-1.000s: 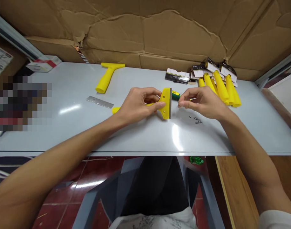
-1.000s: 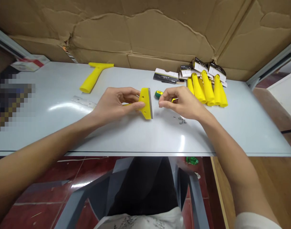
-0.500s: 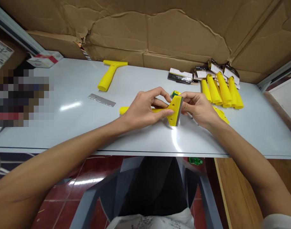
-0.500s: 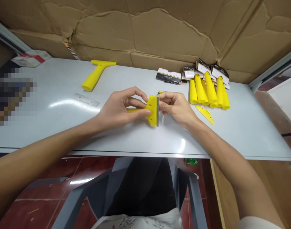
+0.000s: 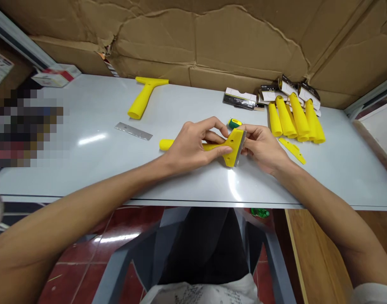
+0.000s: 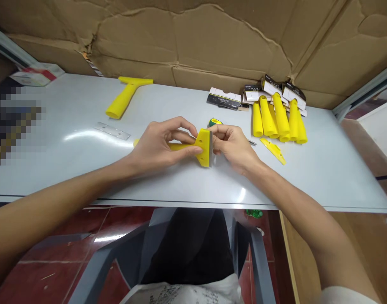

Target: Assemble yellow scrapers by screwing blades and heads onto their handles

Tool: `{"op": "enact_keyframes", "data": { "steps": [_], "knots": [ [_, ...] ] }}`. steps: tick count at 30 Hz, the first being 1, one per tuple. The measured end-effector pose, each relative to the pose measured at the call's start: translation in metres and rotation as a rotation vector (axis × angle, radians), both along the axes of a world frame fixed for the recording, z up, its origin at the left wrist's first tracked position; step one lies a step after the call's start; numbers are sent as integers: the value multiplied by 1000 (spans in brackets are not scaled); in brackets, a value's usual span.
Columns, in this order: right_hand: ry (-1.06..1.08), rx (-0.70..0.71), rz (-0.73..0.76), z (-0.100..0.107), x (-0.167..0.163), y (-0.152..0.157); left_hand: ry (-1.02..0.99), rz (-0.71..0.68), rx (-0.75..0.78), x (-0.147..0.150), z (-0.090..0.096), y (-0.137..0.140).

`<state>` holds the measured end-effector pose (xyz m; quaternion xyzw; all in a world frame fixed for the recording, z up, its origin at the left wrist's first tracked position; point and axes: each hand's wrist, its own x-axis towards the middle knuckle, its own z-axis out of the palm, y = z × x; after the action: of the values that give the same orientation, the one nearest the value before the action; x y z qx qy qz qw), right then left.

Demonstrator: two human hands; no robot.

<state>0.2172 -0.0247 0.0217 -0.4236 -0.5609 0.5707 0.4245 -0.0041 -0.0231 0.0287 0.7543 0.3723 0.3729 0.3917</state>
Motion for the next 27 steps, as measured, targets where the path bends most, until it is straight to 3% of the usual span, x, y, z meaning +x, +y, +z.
{"op": "enact_keyframes", "data": {
  "steps": [20,27],
  "knots": [
    [10,29,-1,1,3,-2,-10,32,-77,1,2,1],
    [46,28,-18,16,3,-7,-48,37,-67,-1,2,5]
  ]
}}
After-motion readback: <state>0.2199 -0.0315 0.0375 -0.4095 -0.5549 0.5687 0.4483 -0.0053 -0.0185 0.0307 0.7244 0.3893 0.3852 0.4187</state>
